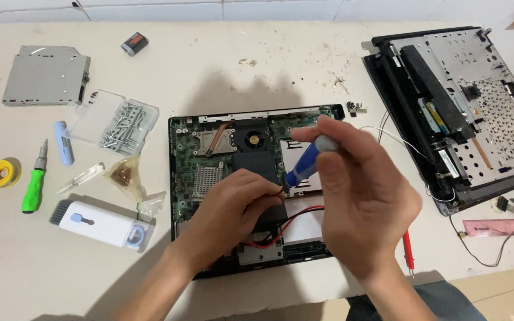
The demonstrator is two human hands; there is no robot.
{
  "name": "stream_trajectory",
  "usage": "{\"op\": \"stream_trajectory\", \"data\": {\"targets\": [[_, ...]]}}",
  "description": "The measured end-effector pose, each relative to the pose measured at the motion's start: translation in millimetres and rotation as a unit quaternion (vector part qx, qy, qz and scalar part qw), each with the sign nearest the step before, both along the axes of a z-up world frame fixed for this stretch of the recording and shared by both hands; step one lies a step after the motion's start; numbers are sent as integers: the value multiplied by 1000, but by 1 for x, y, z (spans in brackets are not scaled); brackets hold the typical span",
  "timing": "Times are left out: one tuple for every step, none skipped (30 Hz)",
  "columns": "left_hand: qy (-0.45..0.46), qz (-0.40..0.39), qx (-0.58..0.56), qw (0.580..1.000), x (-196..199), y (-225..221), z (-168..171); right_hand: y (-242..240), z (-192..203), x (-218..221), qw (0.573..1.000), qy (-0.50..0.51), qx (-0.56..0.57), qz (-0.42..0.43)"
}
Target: Testing electronic components on a computer motherboard using a multimeter and a screwdriver for diagnostics.
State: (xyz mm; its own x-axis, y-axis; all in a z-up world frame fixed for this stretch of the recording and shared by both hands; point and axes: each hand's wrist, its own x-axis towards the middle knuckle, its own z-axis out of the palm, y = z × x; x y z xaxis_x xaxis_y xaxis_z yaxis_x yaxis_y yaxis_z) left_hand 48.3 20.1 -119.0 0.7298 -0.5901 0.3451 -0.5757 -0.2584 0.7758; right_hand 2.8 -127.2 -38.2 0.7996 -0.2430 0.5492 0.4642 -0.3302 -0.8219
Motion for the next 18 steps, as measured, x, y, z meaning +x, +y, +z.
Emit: {"op": "stream_trajectory", "data": {"targets": [[-6, -1, 1, 1000, 0, 0, 0, 1, 3, 0, 1000, 1, -25, 5], [-12, -3, 2, 1000, -1, -1, 0, 2, 5, -2, 999, 2, -50, 8], [-11, -3, 2, 1000, -1, 0, -2, 2, 1, 0, 999, 2, -50, 8], [-15, 0, 0, 1000, -1, 0, -4, 1, -3, 1, 1000, -4, -26, 11], [-18, 3, -3, 1000, -1, 0, -6, 0, -7, 2, 1000, -10, -1, 14], [-18, 3, -3, 1000, -1, -1, -6, -1, -9, 2, 1000, -10, -2, 14], [-29, 3, -6, 1000, -1, -1, -6, -3, -10, 2, 1000, -8, 12, -9], [-39, 4, -9, 999, -1, -2, -6, -5, -12, 3, 999, -7, 26, -31], [-39, 4, -10, 999, -1, -1, -5, -5, -9, 3, 999, -7, 25, -32], [-27, 2, -4, 1000, -1, -1, -5, -5, -6, 2, 1000, -3, 14, -9], [-14, 0, 1, 1000, -1, 0, -4, -5, -4, 2, 1000, 1, 4, 14], [-14, 1, 0, 1000, -1, 0, -4, -3, 3, 1, 1000, 2, 3, 14], [-10, 3, 6, 1000, -1, 0, -4, -1, 9, 0, 999, 14, -39, 22], [-5, 3, 10, 1000, -1, 0, -5, 0, 16, -1, 996, 26, -83, 28], [-4, 3, 8, 1000, -1, 0, -5, 1, 11, 0, 996, 27, -85, 28], [-3, 4, 23, 1000, -1, 0, -5, 1, 6, 1, 997, 24, -64, 18], [-1, 6, 37, 999, 0, 0, -5, 1, 1, 2, 999, 21, -43, 9], [0, 6, 37, 999, -1, -2, -7, -2, -2, 2, 999, 22, -43, 9]]}}
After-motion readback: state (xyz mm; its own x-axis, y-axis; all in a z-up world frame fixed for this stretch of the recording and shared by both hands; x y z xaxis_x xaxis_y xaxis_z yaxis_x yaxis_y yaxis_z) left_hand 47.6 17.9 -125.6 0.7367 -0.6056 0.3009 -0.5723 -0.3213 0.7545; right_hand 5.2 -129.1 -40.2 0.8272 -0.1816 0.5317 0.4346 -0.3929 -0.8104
